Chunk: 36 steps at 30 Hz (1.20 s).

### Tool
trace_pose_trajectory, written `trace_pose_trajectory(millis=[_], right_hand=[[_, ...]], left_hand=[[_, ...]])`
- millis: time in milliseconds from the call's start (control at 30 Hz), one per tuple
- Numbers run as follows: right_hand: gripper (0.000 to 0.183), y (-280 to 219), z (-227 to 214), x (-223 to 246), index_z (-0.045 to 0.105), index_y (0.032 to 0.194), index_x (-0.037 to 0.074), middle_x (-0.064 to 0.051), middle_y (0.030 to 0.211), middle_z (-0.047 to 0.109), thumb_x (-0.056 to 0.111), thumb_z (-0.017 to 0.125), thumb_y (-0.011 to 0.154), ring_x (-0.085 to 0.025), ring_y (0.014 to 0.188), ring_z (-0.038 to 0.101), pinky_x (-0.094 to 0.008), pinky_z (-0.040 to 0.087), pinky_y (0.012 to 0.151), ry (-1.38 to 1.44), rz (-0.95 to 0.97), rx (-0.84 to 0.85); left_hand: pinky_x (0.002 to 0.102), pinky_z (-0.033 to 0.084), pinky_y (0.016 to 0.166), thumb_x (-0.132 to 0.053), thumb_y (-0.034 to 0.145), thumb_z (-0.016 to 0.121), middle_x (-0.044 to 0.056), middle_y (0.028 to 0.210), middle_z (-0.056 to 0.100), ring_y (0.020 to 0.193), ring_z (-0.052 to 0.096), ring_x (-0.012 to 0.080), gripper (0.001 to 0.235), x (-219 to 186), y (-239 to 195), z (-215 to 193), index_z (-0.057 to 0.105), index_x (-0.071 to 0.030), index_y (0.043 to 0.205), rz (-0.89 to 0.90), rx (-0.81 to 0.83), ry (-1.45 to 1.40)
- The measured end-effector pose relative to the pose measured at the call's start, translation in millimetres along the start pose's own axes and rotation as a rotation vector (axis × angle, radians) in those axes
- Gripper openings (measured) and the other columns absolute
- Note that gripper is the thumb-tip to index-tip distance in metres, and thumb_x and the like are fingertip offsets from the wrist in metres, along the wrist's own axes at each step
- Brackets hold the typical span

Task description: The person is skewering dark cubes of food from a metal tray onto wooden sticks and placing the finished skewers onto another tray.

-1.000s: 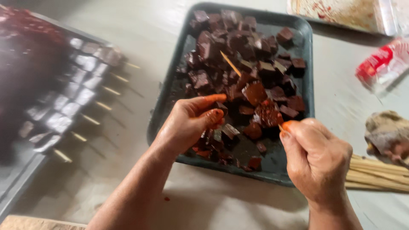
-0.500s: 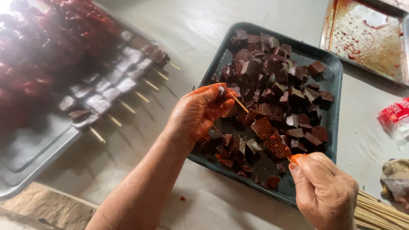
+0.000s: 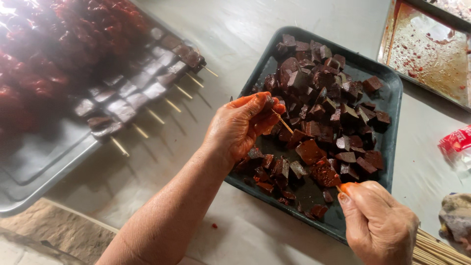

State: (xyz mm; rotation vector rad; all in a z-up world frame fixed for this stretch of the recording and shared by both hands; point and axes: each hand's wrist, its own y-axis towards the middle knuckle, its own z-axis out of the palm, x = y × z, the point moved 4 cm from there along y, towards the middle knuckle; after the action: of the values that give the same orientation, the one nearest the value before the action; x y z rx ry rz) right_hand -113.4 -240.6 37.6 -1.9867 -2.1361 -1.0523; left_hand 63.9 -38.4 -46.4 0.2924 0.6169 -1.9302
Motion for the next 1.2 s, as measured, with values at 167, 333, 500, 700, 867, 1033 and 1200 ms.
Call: trace_pose_trajectory(millis=[167, 333, 500, 700, 867, 1033, 1200], right_hand=[[0.009, -2, -1, 1, 0.071, 0.095, -0.003, -0.011, 0.074, 0.065, -0.003, 0.072, 0.086, -0.017, 0.063, 0.064, -0.03, 0.049, 0.06, -0.007, -0.007, 0.007], [0.008, -6, 2, 1, 0.071, 0.095, -0.002, -0.009, 0.076, 0.068, -0.003, 0.07, 0.088, -0.015, 0.066, 0.065, -0.028, 0.05, 0.059, 0.059, 0.003, -0.001], [0.008, -6, 5, 1, 0.072, 0.095, -0.003, -0.009, 0.072, 0.068, -0.003, 0.07, 0.087, -0.016, 0.066, 0.06, -0.028, 0.047, 0.056, 0.108, 0.036, 0.017], [0.007, -2, 7, 5, 0.07, 0.094, -0.003, -0.009, 0.074, 0.067, -0.004, 0.068, 0.087, -0.015, 0.064, 0.06, -0.027, 0.047, 0.056, 0.144, -0.006, 0.034], [0.006, -3, 15, 4, 0.07, 0.094, -0.004, -0.008, 0.074, 0.067, -0.004, 0.068, 0.088, -0.013, 0.058, 0.06, -0.027, 0.046, 0.053, 0.127, -0.007, 0.035], [0.006, -3, 14, -10, 0.072, 0.088, -0.001, -0.004, 0.066, 0.063, -0.001, 0.069, 0.093, -0.01, 0.057, 0.056, -0.026, 0.042, 0.051, 0.214, 0.046, -0.009], [0.004, -5, -4, -17, 0.071, 0.098, -0.004, -0.005, 0.076, 0.067, -0.003, 0.068, 0.097, -0.009, 0.06, 0.058, -0.023, 0.042, 0.054, 0.188, 0.079, -0.123]], left_hand=[[0.038, 0.067, 0.084, -0.01, 0.095, 0.064, 0.025, 0.11, 0.071, 0.097, 0.074, 0.0306, 0.035, -2, -2, 0, 0.064, 0.012, 0.122, 0.054, 0.002, 0.144], [0.037, 0.066, 0.084, -0.009, 0.096, 0.066, 0.022, 0.109, 0.073, 0.096, 0.074, 0.03, 0.03, 2, -2, 2, 0.068, 0.011, 0.119, 0.098, 0.056, 0.234], [0.043, 0.066, 0.085, -0.008, 0.096, 0.065, 0.021, 0.109, 0.072, 0.098, 0.074, 0.0327, 0.03, 8, -4, 4, 0.067, 0.011, 0.12, 0.018, 0.077, 0.124], [0.051, 0.061, 0.086, -0.01, 0.093, 0.064, 0.018, 0.114, 0.072, 0.101, 0.074, 0.0305, 0.043, 13, -11, 4, 0.059, 0.004, 0.133, -0.09, 0.001, 0.078], [0.052, 0.062, 0.09, -0.01, 0.092, 0.067, 0.017, 0.119, 0.07, 0.103, 0.072, 0.0277, 0.057, 24, -20, 13, 0.049, 0.0, 0.145, -0.132, 0.061, 0.045], [0.047, 0.056, 0.09, -0.017, 0.092, 0.071, 0.009, 0.129, 0.069, 0.11, 0.067, 0.02, 0.068, 20, -27, 22, 0.041, -0.01, 0.152, -0.056, 0.108, 0.412], [0.033, 0.063, 0.099, -0.027, 0.088, 0.072, 0.007, 0.127, 0.075, 0.115, 0.075, 0.0185, 0.047, 12, -43, 40, 0.069, -0.008, 0.131, 0.182, 0.386, 1.179]])
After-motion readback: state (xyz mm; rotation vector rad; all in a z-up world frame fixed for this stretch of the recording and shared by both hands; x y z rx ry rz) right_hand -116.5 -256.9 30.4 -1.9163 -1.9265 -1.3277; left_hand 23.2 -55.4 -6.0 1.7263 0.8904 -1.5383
